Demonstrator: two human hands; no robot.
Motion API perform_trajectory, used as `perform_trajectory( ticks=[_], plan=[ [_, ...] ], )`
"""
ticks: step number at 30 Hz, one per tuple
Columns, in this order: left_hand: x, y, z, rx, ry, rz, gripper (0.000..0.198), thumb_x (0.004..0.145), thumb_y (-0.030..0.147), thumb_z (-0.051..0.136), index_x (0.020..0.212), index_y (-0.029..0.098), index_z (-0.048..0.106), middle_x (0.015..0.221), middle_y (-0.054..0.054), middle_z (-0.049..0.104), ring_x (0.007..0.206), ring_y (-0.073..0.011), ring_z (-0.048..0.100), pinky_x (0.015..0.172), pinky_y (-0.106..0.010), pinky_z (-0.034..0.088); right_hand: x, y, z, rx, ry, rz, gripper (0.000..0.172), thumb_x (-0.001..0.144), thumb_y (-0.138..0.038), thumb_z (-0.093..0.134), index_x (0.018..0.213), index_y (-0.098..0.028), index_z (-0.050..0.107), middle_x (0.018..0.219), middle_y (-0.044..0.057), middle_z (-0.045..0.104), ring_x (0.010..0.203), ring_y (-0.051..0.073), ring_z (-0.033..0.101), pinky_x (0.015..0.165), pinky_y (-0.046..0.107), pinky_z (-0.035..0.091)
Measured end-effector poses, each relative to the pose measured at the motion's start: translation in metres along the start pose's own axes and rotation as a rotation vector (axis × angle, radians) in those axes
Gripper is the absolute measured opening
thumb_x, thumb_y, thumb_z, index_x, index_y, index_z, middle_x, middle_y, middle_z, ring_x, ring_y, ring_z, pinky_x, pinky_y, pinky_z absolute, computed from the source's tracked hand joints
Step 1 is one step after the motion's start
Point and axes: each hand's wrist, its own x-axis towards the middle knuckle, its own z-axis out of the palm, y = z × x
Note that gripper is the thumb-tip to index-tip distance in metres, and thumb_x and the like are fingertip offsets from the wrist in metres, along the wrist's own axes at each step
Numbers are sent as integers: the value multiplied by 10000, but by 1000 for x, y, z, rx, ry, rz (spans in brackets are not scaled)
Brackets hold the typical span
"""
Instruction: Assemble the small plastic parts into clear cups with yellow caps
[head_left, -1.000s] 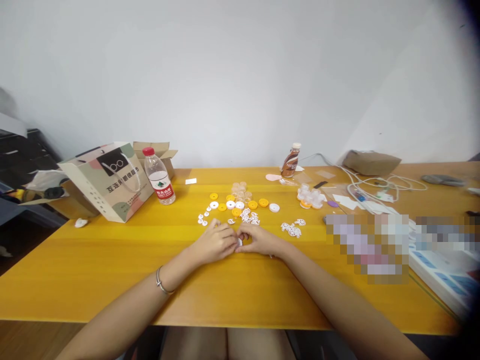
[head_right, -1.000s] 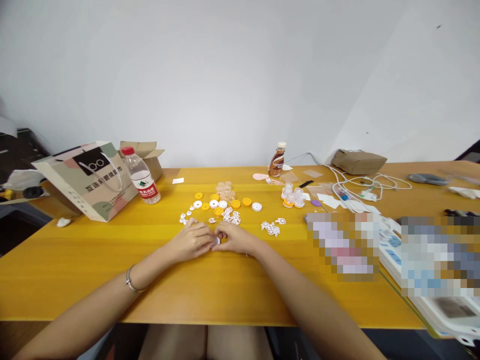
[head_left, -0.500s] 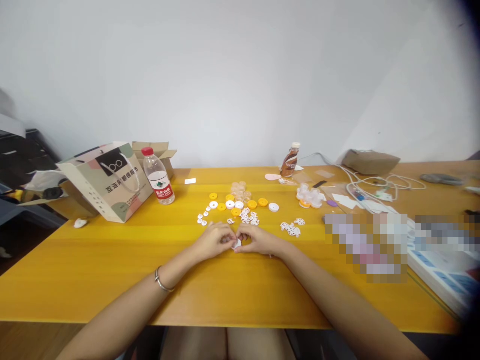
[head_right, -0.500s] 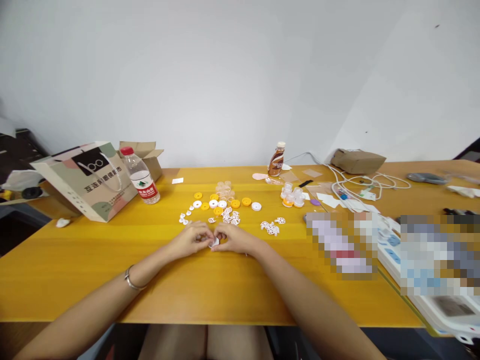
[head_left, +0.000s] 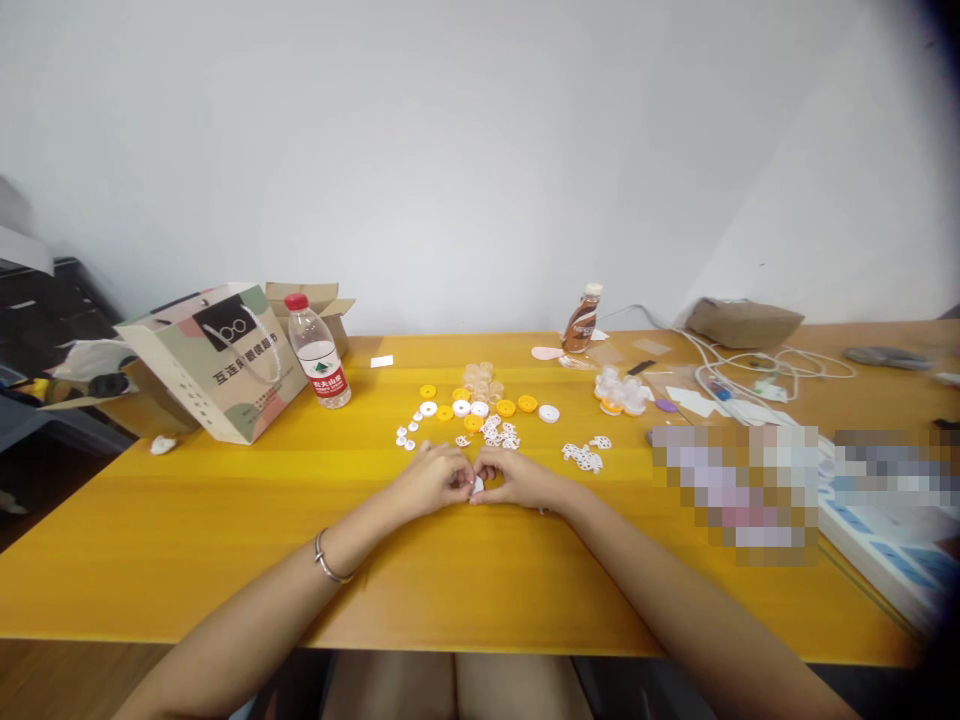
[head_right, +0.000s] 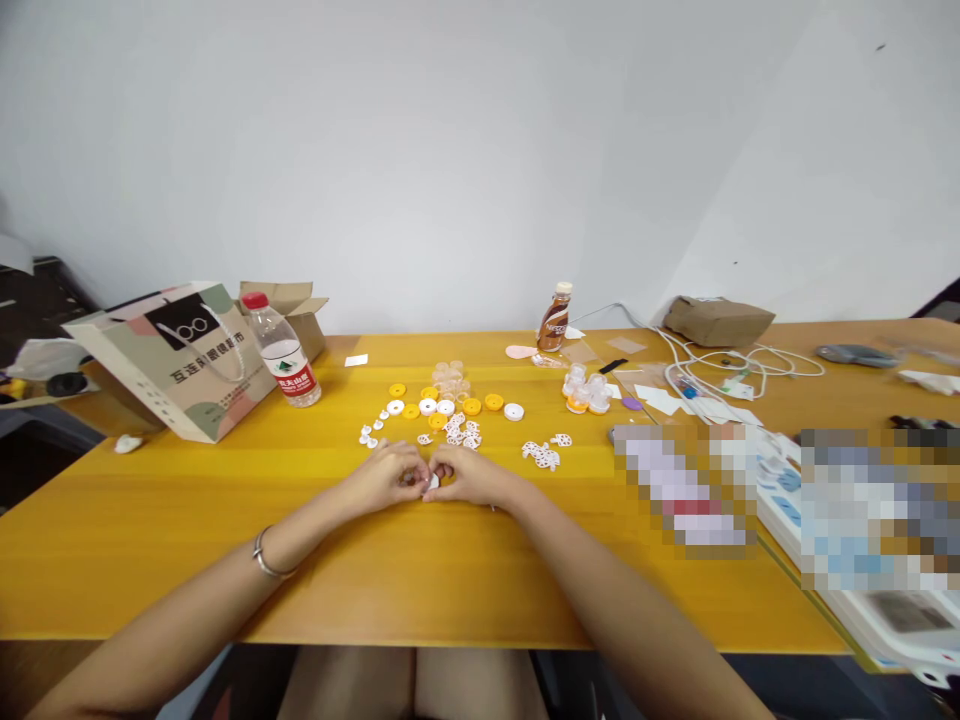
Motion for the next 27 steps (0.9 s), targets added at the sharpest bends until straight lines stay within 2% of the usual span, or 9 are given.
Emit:
perform_trajectory(
  ticks=[3, 6, 9, 12, 15, 17, 21, 24, 27],
  plan=[
    [-1, 1, 0, 39, 2, 39, 96, 754, 273, 540, 741, 194, 592, 784, 7, 624, 807, -160, 525, 734, -284, 273, 0, -1, 0, 23, 11, 10, 249, 652, -361, 659, 781, -168, 566, 718, -5, 529, 662, 121, 470, 612, 237, 386],
    [-2, -2, -1, 73, 54, 76, 118, 769, 291, 526, 745, 193, 586, 780, 4, 623, 794, -158, 516, 729, -291, 267, 1, -3, 0, 115, 54, 20, 247, 645, -342, 665, 801, -171, 580, 753, 6, 553, 697, 129, 490, 653, 258, 406],
    [-2, -7, -4, 71, 154, 77, 138, 777, 315, 524, 774, 192, 588, 778, -2, 617, 771, -151, 507, 731, -293, 272, 3, -5, 3, 406, 92, 65, 287, 672, -329, 642, 901, -174, 565, 800, 14, 586, 733, 126, 537, 700, 274, 435],
    [-3, -11, -9, 27, 237, 91, 141, 790, 314, 518, 808, 199, 595, 800, -8, 617, 784, -149, 513, 751, -295, 289, 7, -6, 6, 697, 166, 129, 345, 634, -312, 674, 924, -172, 550, 830, 19, 613, 770, 126, 582, 762, 294, 449],
    [-4, -17, -17, -63, 303, 78, 157, 817, 304, 487, 860, 200, 596, 843, -22, 618, 824, -154, 528, 770, -295, 320, 10, -4, 6, 771, 268, 199, 360, 574, -277, 716, 886, -170, 571, 836, 25, 630, 771, 127, 596, 796, 308, 444],
    [-4, -25, -20, -127, 288, 57, 161, 827, 288, 471, 859, 193, 597, 846, -25, 620, 820, -149, 540, 767, -284, 348, 11, -1, 3, 757, 342, 250, 370, 560, -265, 722, 888, -169, 580, 817, 22, 634, 755, 124, 596, 801, 312, 441],
    [-3, -40, -15, -146, 124, 67, 157, 810, 271, 494, 869, 192, 616, 841, -29, 623, 804, -144, 552, 743, -255, 389, 11, 2, -1, 735, 439, 328, 375, 550, -266, 721, 886, -167, 588, 775, 14, 635, 724, 127, 597, 801, 325, 443],
    [0, -43, -5, -59, 75, 83, 168, 797, 289, 515, 891, 206, 626, 880, -34, 615, 848, -158, 541, 772, -262, 381, 11, 2, -1, 723, 452, 342, 368, 545, -266, 721, 875, -168, 593, 766, 15, 638, 718, 133, 598, 800, 332, 445],
    [2, -38, 2, 33, 65, 77, 160, 809, 286, 498, 827, 209, 638, 856, -30, 613, 831, -156, 536, 772, -264, 365, 11, 2, 2, 702, 430, 334, 374, 558, -268, 713, 898, -169, 594, 784, 21, 639, 726, 135, 596, 800, 335, 446]
  ],
)
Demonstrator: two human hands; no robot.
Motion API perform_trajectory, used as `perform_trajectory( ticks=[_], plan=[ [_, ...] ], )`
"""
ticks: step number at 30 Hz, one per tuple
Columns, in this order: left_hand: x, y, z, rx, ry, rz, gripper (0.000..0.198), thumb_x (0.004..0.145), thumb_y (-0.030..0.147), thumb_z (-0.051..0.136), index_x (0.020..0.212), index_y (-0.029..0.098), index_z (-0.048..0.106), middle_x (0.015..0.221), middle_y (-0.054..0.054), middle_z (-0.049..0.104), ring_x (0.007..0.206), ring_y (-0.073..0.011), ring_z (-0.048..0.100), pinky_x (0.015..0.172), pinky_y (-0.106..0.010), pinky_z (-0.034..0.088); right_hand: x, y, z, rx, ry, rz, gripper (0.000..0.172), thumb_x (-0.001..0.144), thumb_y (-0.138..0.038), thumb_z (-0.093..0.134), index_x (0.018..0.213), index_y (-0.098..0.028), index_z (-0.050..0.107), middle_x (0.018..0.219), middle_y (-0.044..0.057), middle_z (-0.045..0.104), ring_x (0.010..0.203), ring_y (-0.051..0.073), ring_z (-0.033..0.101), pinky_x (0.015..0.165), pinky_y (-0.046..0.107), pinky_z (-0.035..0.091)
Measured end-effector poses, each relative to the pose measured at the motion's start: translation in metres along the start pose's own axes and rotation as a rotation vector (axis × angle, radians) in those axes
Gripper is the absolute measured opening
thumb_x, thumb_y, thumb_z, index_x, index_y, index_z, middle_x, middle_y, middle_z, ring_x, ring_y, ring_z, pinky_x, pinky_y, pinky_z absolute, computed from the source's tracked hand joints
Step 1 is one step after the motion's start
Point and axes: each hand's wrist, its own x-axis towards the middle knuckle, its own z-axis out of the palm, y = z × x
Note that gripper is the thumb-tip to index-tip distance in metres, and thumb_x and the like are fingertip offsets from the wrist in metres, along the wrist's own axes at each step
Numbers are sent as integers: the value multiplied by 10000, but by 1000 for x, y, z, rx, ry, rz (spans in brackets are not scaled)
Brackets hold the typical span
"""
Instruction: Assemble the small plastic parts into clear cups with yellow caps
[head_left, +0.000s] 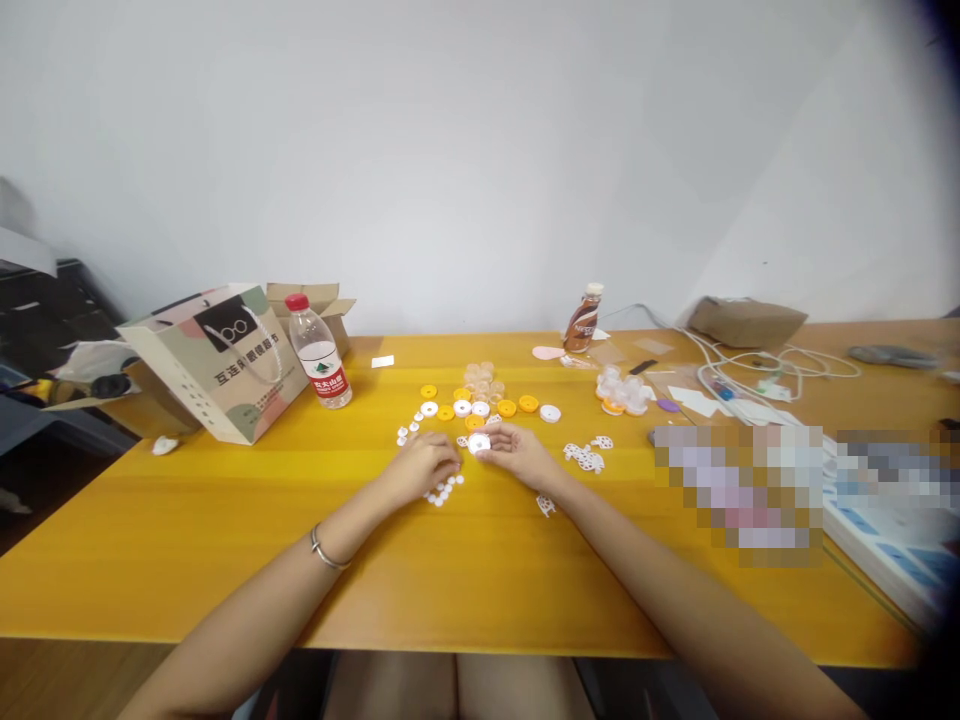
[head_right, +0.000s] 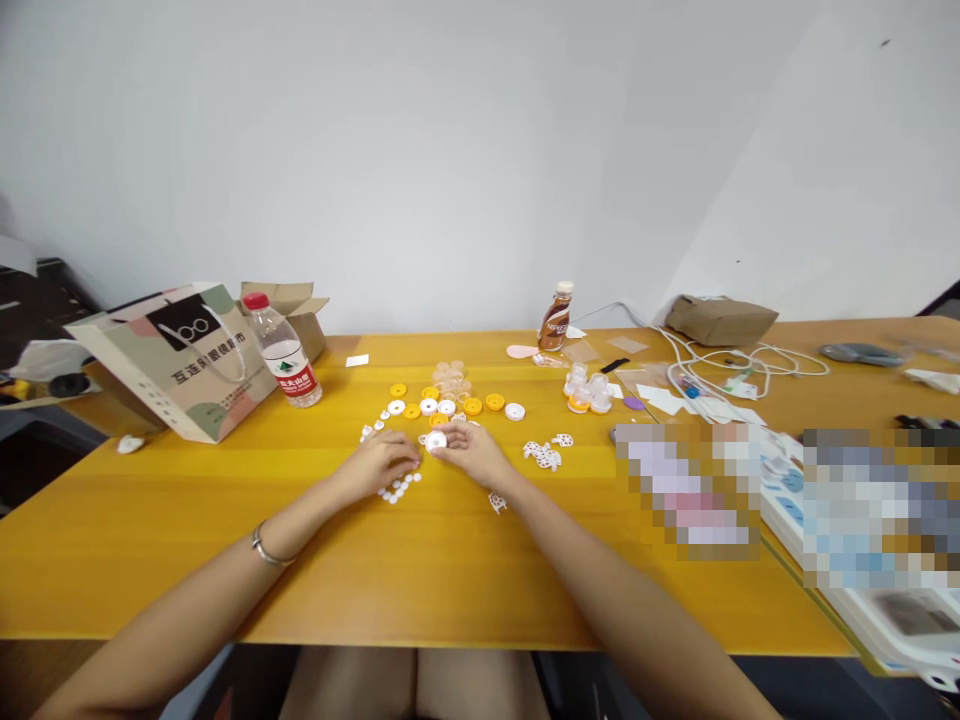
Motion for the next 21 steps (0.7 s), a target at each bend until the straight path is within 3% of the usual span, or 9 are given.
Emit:
perform_trajectory(
  ticks=[11, 16, 18, 21],
  plan=[
    [-5, 18, 4, 351, -57, 72, 154, 839, 169, 421, 776, 142, 559, 746, -64, 596, 739, -172, 544, 710, -303, 332, -2, 4, 2, 15, -148, -12, 424, 565, -266, 718, 959, -167, 597, 904, 52, 644, 819, 157, 599, 864, 377, 428],
    [-6, 13, 12, 260, 142, -42, 110, 814, 155, 450, 803, 164, 559, 760, -36, 621, 726, -156, 558, 710, -292, 341, -2, 4, 1, 21, -134, 24, 419, 556, -254, 723, 948, -172, 603, 896, 42, 647, 821, 155, 600, 873, 376, 419],
    [-6, 14, 13, 184, 240, -25, 117, 829, 186, 445, 851, 177, 560, 810, -30, 633, 757, -144, 560, 724, -280, 345, -2, 4, 1, 41, -139, 36, 417, 549, -253, 726, 940, -174, 605, 886, 36, 649, 819, 156, 603, 872, 376, 419],
    [-6, 19, 13, 123, 285, 44, 158, 856, 221, 416, 870, 179, 568, 835, -33, 639, 773, -136, 556, 726, -270, 348, -2, 4, 2, 86, -174, 51, 436, 541, -248, 731, 950, -171, 602, 869, 32, 655, 811, 155, 609, 870, 372, 418]
  ],
)
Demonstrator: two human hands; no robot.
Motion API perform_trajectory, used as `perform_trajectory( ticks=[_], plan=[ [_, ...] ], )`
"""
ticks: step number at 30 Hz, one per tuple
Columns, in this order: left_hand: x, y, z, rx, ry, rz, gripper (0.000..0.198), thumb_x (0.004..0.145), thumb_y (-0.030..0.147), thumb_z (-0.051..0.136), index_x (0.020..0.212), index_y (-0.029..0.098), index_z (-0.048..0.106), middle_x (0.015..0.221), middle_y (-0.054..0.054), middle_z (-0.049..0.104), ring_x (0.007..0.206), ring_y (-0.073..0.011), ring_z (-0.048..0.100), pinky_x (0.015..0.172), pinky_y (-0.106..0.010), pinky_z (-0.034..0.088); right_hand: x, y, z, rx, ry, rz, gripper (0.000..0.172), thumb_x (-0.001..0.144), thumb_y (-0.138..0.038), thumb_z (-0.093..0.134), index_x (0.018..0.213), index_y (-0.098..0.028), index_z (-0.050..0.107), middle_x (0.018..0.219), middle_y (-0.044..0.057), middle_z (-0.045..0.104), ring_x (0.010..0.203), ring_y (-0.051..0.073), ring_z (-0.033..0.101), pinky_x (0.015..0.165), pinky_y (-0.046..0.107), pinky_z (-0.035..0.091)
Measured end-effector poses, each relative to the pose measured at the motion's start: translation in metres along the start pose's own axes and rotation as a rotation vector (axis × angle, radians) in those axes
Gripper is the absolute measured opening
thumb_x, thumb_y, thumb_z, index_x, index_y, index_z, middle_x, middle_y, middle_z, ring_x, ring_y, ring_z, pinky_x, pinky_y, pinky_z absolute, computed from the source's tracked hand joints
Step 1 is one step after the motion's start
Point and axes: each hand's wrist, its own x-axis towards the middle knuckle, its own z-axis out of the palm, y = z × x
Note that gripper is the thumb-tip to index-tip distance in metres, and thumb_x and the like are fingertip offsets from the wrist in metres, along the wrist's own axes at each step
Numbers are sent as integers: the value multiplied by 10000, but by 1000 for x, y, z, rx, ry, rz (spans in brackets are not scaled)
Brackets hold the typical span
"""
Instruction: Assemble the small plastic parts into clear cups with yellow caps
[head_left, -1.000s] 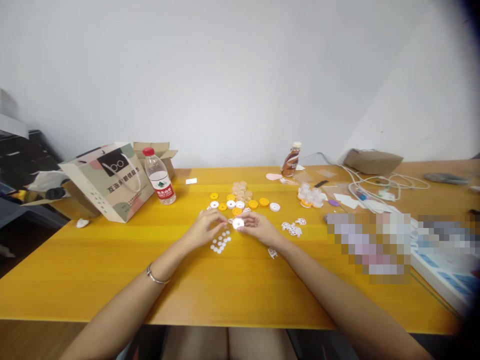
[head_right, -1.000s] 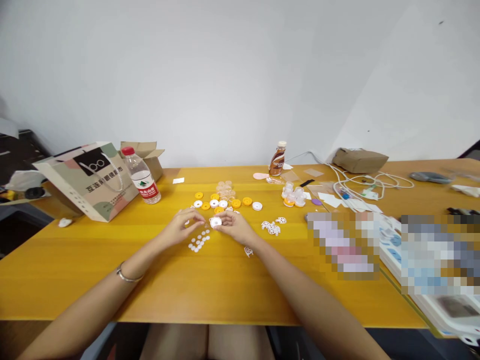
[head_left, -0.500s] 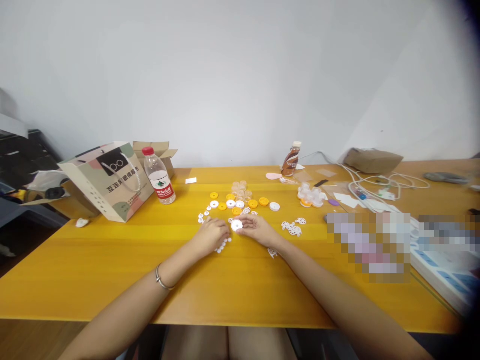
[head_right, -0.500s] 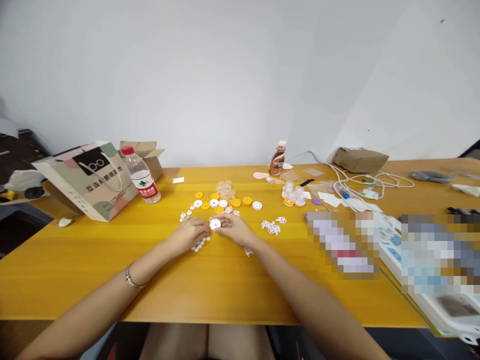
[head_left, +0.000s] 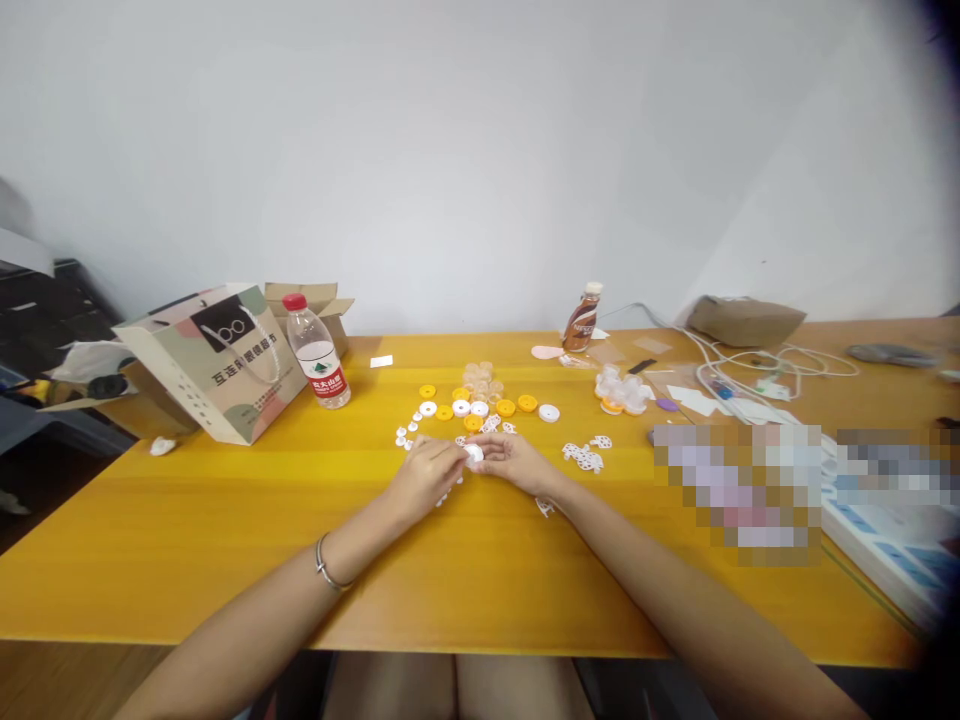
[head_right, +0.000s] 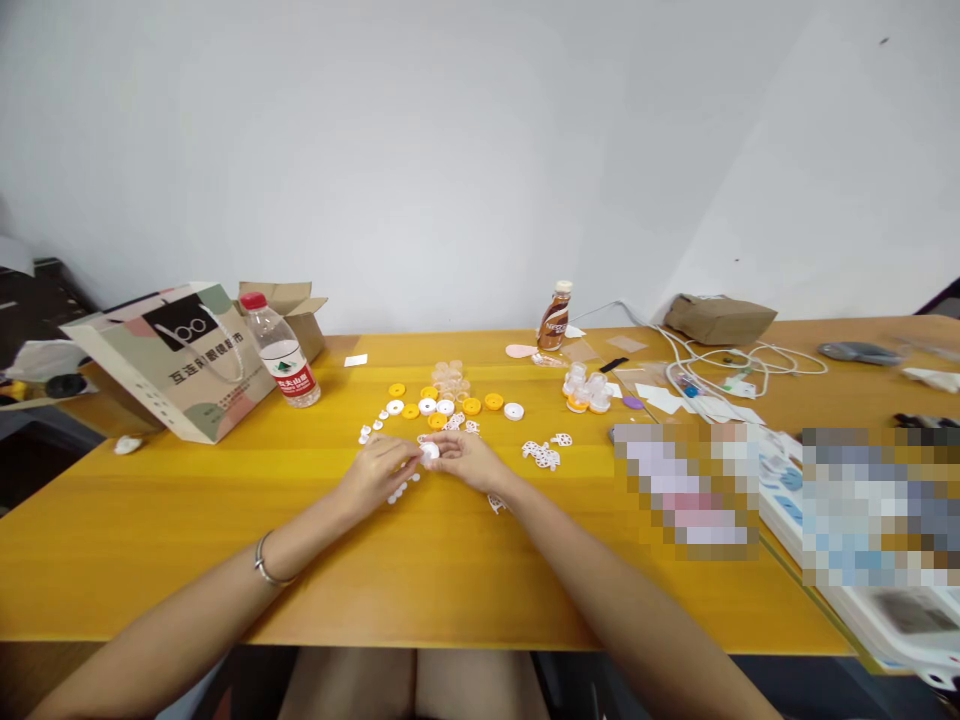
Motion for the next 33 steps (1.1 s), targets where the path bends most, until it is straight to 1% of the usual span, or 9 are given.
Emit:
perform_trajectory(
  ticks=[4, 8, 13, 15, 20, 22, 24, 27, 33],
  plan=[
    [0, 5, -1, -10, -17, 9, 221, 871, 259, 394, 835, 178, 597, 807, -47, 642, 746, -141, 551, 705, -277, 347, -1, 0, 1, 28, -18, -8, 430, 544, -242, 730, 948, -171, 601, 864, 31, 658, 812, 156, 610, 876, 374, 412],
    [0, 4, -5, -72, -11, 1, 205, 865, 257, 414, 898, 203, 609, 875, -47, 650, 791, -140, 563, 737, -288, 351, 0, 1, -1, 37, -28, -17, 418, 556, -242, 725, 948, -180, 593, 864, 29, 656, 810, 153, 611, 879, 373, 414],
    [4, -4, -23, -172, -21, -96, 201, 850, 262, 440, 918, 201, 618, 902, -48, 651, 846, -149, 566, 778, -296, 375, 0, 1, -3, 32, 7, -30, 417, 562, -259, 722, 951, -190, 587, 920, 40, 644, 852, 157, 599, 872, 368, 424],
    [6, -12, -33, -254, -108, -143, 213, 842, 293, 448, 874, 187, 630, 874, -44, 654, 826, -148, 570, 777, -284, 391, -1, -1, -3, 42, 19, -8, 418, 563, -264, 722, 951, -186, 586, 928, 45, 640, 846, 156, 596, 850, 359, 437],
    [3, -34, -56, -497, -539, -199, 193, 736, 316, 581, 810, 141, 612, 805, -33, 648, 742, -127, 577, 707, -230, 425, -4, -4, -3, 84, 51, 62, 400, 581, -270, 707, 950, -176, 582, 866, 44, 639, 742, 137, 600, 760, 325, 466],
    [0, -39, -60, -518, -636, -201, 214, 683, 312, 633, 800, 137, 600, 792, -27, 637, 728, -124, 569, 683, -224, 422, -3, -4, -3, 82, 71, 57, 376, 578, -262, 705, 924, -177, 584, 846, 37, 636, 728, 133, 596, 749, 318, 464],
    [-2, -41, -59, -522, -662, -202, 234, 648, 310, 661, 789, 137, 590, 782, -20, 626, 716, -121, 559, 666, -221, 417, -2, -2, -4, 69, 88, 44, 350, 574, -254, 704, 895, -182, 584, 831, 27, 632, 728, 131, 589, 748, 315, 460],
    [-3, -37, -52, -510, -654, -216, 250, 622, 306, 677, 779, 136, 583, 755, -10, 608, 686, -118, 543, 633, -217, 410, -1, -1, -4, 48, 105, 30, 331, 571, -243, 700, 874, -188, 580, 837, 19, 627, 747, 130, 580, 756, 310, 455],
    [-4, -29, -45, -499, -668, -219, 119, 680, 246, 605, 729, 138, 589, 699, 0, 604, 624, -105, 530, 582, -198, 394, -1, 0, -3, 21, 97, 27, 329, 577, -239, 693, 879, -195, 571, 841, 16, 625, 768, 138, 580, 780, 325, 450]
  ],
)
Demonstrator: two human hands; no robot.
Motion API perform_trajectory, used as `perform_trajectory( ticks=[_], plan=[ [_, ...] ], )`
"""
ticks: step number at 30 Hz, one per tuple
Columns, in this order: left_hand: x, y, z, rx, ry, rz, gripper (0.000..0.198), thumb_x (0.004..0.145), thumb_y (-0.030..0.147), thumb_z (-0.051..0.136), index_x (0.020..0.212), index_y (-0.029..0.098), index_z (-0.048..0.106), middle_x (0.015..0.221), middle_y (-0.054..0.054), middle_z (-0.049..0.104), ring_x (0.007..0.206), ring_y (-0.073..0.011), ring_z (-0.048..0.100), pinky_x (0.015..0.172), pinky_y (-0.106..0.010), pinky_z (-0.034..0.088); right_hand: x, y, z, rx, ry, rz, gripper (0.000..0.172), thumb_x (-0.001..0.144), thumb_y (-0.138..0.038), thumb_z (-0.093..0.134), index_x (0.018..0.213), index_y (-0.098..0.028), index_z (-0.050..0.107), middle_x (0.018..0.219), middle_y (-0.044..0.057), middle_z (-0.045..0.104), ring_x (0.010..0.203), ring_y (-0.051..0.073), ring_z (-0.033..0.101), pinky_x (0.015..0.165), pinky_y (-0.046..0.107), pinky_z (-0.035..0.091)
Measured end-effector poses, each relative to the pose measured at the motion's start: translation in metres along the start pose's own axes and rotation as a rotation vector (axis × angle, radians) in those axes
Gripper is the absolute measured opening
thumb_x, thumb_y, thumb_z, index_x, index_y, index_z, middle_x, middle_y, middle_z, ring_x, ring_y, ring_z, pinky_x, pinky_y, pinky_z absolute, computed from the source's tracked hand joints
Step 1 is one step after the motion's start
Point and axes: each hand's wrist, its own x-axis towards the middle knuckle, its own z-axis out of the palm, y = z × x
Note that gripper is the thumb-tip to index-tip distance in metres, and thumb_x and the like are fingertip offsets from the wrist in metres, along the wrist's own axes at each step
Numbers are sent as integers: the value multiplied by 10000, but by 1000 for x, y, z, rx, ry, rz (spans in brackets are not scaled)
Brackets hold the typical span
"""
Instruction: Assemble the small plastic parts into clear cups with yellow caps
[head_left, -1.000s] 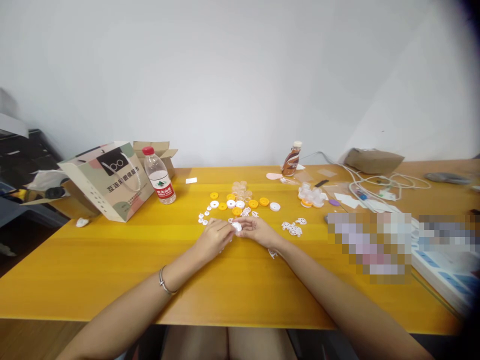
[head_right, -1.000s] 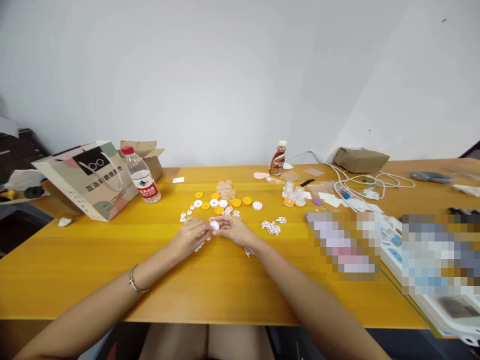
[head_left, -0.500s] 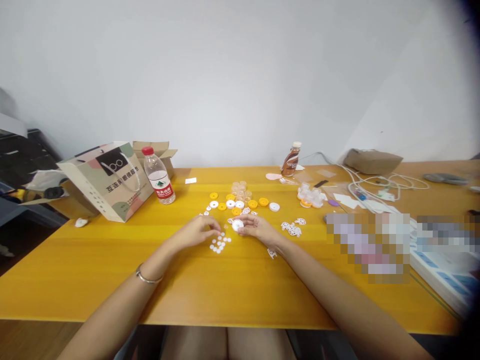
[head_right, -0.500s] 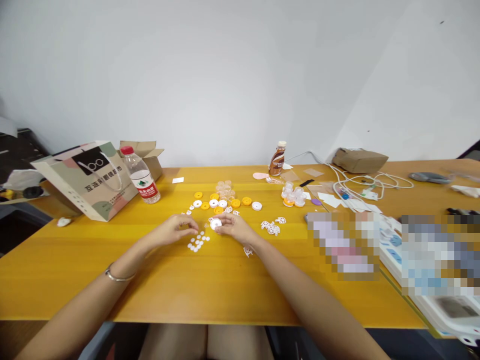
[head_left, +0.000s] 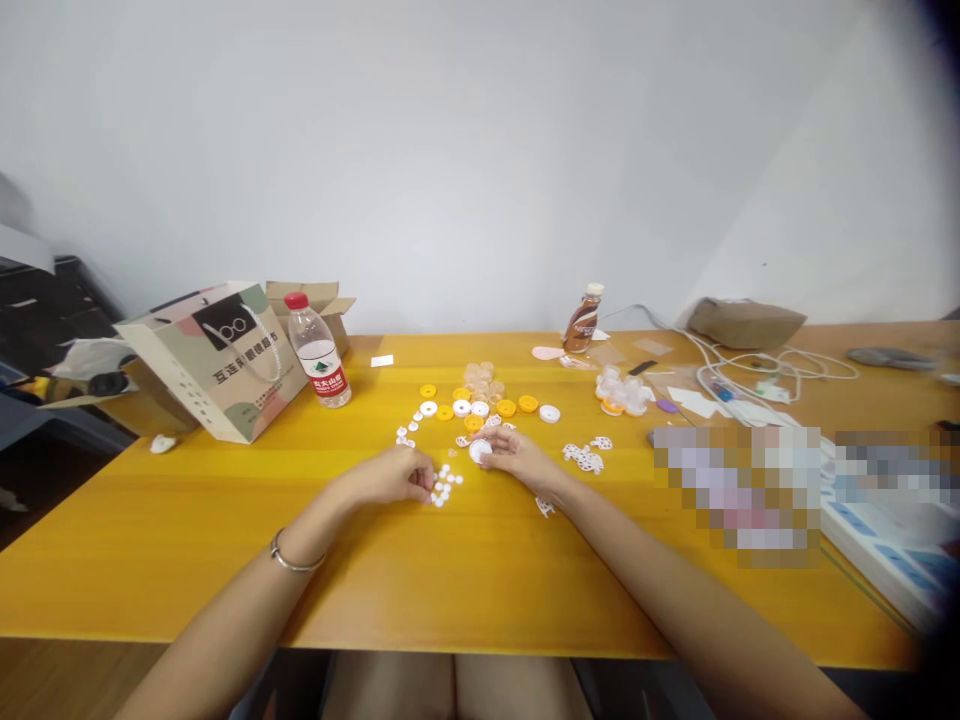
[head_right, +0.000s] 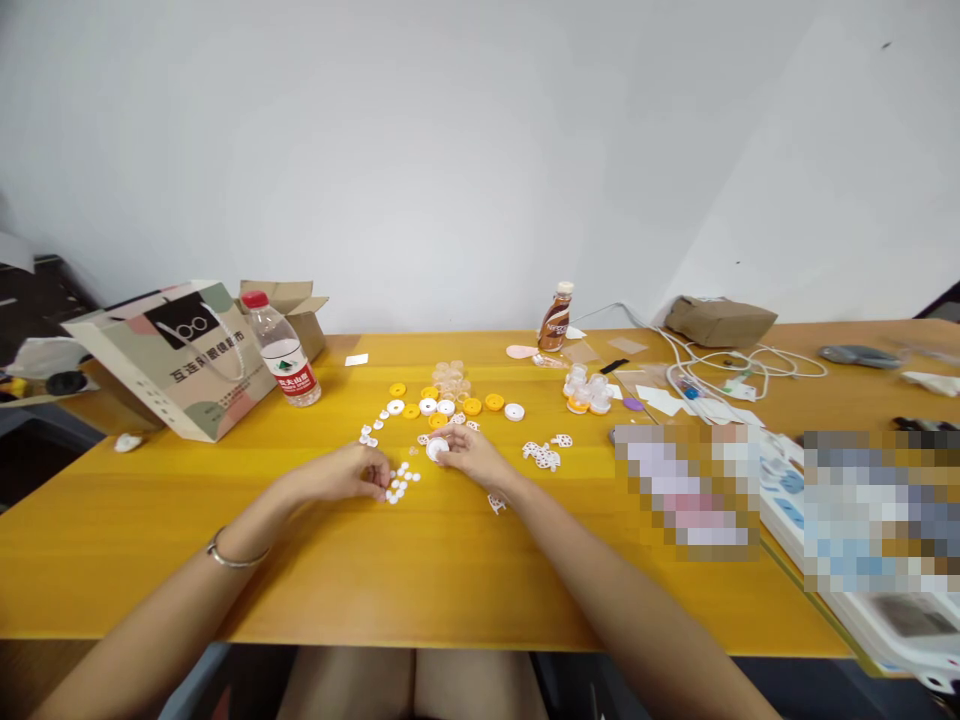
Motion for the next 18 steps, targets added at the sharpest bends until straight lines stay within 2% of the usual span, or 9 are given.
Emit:
perform_trajectory(
  ticks=[4, 8, 12, 15, 18],
  plan=[
    [-3, 0, -2, 93, 32, 1, 82, 685, 187, 561, 737, 148, 611, 696, 4, 620, 611, -102, 541, 579, -190, 394, -2, -2, 2, -14, -26, -4, 361, 568, -226, 703, 904, -197, 575, 955, 33, 622, 873, 147, 571, 868, 343, 409],
    [-5, 3, -5, 238, 85, 27, 128, 686, 121, 514, 723, 158, 631, 681, 1, 622, 594, -99, 543, 582, -189, 392, -5, -5, 4, -39, -65, -3, 368, 585, -243, 697, 930, -195, 580, 1022, 47, 609, 904, 150, 565, 894, 359, 394],
    [-5, 12, -7, 322, 255, 83, 172, 773, 197, 475, 812, 188, 643, 833, -31, 637, 744, -134, 566, 693, -224, 401, -7, -6, 5, -50, -104, 9, 382, 597, -252, 693, 958, -190, 587, 991, 49, 619, 892, 152, 573, 898, 362, 391],
    [-4, 17, -7, 269, 337, 42, 205, 807, 219, 443, 859, 200, 641, 835, -26, 657, 738, -132, 577, 699, -224, 406, -6, -4, 6, -41, -143, 19, 404, 597, -243, 695, 983, -188, 590, 991, 46, 622, 889, 149, 576, 904, 357, 388],
    [0, 18, -3, 117, 385, -8, 196, 791, 247, 472, 855, 184, 647, 796, -15, 675, 688, -122, 587, 670, -209, 421, -7, -4, 7, -35, -151, 36, 416, 601, -234, 689, 1003, -187, 594, 989, 40, 629, 895, 150, 577, 909, 350, 385]
  ],
)
